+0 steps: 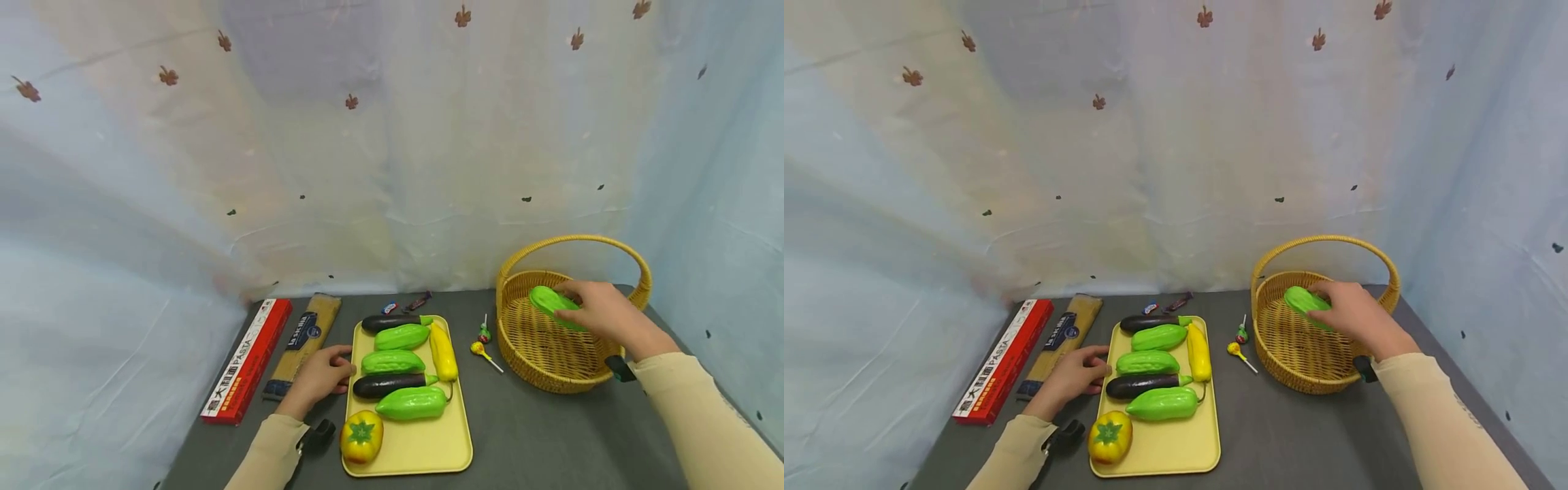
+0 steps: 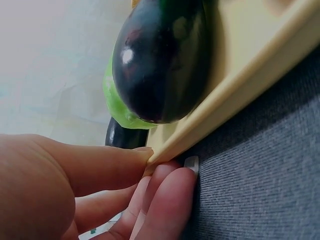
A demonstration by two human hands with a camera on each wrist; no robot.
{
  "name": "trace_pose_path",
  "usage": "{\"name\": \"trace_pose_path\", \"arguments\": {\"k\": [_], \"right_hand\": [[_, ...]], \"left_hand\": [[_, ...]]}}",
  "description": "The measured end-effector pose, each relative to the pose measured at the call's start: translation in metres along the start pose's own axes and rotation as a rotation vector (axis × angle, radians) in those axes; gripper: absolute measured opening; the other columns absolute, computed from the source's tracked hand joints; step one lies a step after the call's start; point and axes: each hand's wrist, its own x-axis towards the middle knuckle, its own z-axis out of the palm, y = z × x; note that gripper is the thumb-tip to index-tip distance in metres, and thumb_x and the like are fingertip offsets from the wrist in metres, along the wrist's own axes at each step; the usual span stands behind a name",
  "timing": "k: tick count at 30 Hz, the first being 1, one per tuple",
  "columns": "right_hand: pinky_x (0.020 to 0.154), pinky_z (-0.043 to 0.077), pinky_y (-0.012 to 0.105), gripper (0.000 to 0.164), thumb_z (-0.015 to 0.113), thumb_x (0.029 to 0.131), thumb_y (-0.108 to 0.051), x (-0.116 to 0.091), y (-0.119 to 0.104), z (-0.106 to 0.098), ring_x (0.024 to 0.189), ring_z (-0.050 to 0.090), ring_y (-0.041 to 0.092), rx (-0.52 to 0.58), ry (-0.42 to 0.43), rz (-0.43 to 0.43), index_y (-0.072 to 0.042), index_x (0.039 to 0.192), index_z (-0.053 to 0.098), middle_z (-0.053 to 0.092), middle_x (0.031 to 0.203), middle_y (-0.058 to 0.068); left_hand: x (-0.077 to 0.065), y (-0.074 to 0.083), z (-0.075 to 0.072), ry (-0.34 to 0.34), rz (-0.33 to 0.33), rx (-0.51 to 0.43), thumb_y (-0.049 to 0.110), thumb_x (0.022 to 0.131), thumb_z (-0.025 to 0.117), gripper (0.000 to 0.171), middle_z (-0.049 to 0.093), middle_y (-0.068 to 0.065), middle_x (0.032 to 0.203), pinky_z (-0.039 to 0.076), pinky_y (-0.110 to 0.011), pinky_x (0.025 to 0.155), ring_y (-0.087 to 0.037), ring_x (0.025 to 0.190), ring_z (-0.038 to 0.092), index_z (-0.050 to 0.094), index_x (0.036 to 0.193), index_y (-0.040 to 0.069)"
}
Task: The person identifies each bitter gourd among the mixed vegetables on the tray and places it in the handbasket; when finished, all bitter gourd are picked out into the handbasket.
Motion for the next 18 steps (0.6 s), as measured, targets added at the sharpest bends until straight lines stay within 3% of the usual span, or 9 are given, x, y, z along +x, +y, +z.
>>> {"name": "trace_pose_path", "arguments": {"k": [10, 18], "right_hand": [[0.075, 0.057, 0.046, 0.060, 0.067, 0.096, -0.030, 0.037, 0.039, 0.021, 0.107, 0.064, 0.043, 0.067, -0.067, 0.101, 0.006, 0.141, 0.051, 0.061, 0.127, 0.032], [0.091, 0.051, 0.063, 0.061, 0.067, 0.095, -0.025, 0.046, 0.047, 0.036, 0.122, 0.052, 0.056, 0.047, -0.077, 0.157, 0.011, 0.141, 0.049, 0.052, 0.138, 0.037]], "left_hand": [[-0.001, -0.006, 0.002, -0.016, 0.019, -0.003, 0.022, 0.092, 0.072, 0.053, 0.066, -0.007, 0.102, 0.062, -0.031, 0.065, -0.016, 0.076, 0.067, 0.057, 0.142, 0.015], [-0.003, -0.006, 0.002, -0.017, 0.041, -0.005, 0.023, 0.092, 0.072, 0.054, 0.065, -0.008, 0.102, 0.062, -0.032, 0.065, -0.016, 0.076, 0.067, 0.057, 0.142, 0.013]]}}
